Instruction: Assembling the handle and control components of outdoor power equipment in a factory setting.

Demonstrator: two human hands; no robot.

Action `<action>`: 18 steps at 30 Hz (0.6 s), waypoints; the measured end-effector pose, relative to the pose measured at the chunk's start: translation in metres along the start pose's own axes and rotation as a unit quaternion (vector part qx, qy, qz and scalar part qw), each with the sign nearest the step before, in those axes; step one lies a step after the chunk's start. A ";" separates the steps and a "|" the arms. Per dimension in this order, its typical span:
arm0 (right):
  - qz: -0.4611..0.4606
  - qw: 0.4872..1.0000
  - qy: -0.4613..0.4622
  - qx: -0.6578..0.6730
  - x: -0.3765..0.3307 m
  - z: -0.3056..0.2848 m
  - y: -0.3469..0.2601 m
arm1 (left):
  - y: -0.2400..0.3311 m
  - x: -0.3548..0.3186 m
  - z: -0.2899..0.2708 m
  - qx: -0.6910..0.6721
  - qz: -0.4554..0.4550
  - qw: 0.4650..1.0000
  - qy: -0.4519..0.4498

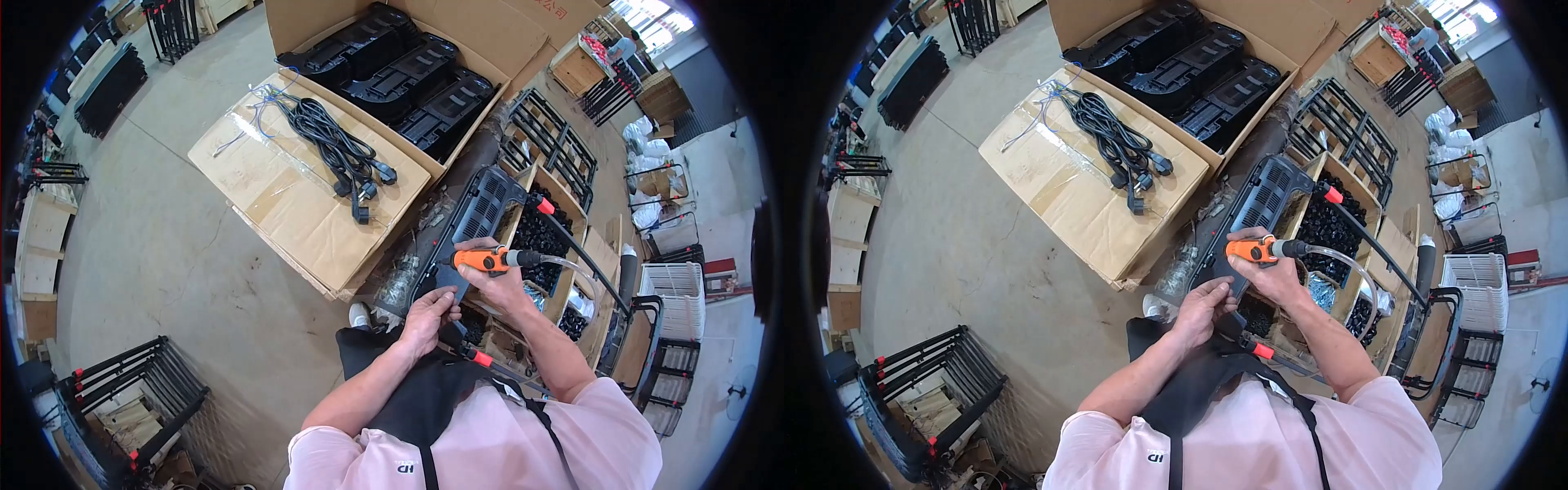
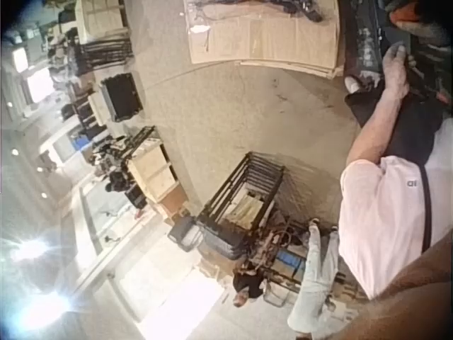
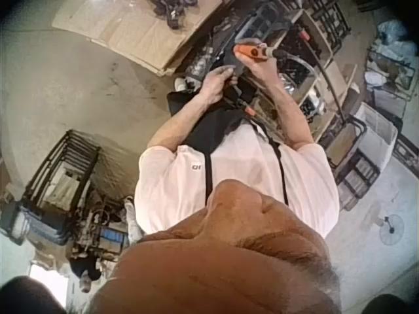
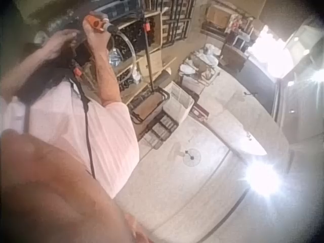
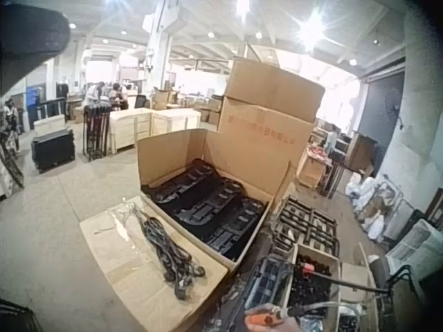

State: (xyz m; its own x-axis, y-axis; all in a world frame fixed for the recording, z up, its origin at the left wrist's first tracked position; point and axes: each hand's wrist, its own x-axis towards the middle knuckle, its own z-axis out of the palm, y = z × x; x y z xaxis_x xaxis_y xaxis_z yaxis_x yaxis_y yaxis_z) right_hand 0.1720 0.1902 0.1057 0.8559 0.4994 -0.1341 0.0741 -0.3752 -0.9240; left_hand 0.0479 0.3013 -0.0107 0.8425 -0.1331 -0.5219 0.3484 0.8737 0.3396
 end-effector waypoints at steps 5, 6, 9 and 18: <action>-0.007 1.000 -0.003 0.027 0.000 0.000 0.001 | -0.004 0.003 -0.007 -0.035 -0.025 0.999 0.003; 0.008 0.998 -0.002 0.061 -0.001 -0.001 -0.003 | -0.004 0.004 -0.007 -0.055 -0.039 0.998 0.007; 0.023 0.996 0.022 0.087 -0.013 -0.002 -0.012 | -0.004 0.008 -0.005 -0.112 -0.024 0.993 0.024; 0.045 0.989 0.045 0.133 -0.054 -0.021 -0.023 | 0.000 0.018 -0.006 -0.237 -0.021 0.971 0.008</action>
State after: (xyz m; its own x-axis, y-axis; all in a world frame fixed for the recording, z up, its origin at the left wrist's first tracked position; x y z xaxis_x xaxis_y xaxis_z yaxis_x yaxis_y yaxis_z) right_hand 0.1350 0.1558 0.1419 0.8963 0.3964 -0.1986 -0.1314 -0.1905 -0.9729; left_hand 0.0606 0.3016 -0.0253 0.8240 -0.1684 -0.5410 0.1502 0.9856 -0.0780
